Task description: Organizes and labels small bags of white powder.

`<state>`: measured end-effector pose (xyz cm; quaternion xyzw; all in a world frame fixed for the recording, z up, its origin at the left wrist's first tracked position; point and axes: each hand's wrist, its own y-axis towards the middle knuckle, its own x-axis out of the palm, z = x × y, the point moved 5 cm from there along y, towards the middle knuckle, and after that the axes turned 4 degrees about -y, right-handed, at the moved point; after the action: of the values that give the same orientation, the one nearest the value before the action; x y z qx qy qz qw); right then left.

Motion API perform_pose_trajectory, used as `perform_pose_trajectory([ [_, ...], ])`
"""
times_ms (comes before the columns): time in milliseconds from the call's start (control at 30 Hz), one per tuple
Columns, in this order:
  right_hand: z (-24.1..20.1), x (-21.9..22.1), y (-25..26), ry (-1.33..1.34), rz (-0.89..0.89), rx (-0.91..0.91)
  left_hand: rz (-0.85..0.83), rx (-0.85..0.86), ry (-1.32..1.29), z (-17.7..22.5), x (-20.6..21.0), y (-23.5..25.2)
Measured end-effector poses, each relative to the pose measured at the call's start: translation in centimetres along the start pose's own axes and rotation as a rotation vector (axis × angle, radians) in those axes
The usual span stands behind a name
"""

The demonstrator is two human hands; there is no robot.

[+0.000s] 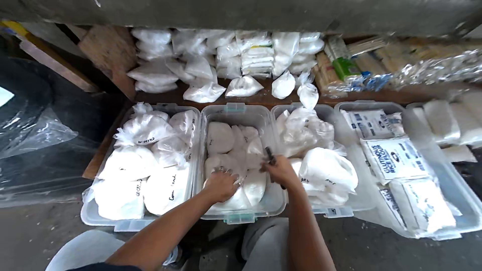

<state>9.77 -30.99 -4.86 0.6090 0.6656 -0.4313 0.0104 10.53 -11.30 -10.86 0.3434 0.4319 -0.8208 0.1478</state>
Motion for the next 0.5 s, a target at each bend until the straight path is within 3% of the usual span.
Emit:
perform_pose_trajectory([
  [100, 0.5, -1.7, 0.1, 0.224, 0.387, -0.039, 0.000, -0.011, 0.029, 0.9, 0.3, 0.5],
  [167, 0.8, -2.2, 0.1, 0.210, 0.520, -0.063, -0.012, -0.003, 0.041, 1.2, -0.7, 0.9],
  [300, 1.2, -3.0, -0.8, 0.141, 0.642, -0.083, 0.085, 0.009, 0.028, 0.7, -6.5, 3.9],
  [400, 1.3, -3.7, -0.9, 0.122, 0.700, -0.108, 0.181, 0.046, 0.137, -2.3, -9.4, 9.2],
  [500, 1.7, -4.1, -0.6, 0.084, 0.763, -0.142, 0.131, -0.026, 0.241, -5.5, -10.8, 12.9],
])
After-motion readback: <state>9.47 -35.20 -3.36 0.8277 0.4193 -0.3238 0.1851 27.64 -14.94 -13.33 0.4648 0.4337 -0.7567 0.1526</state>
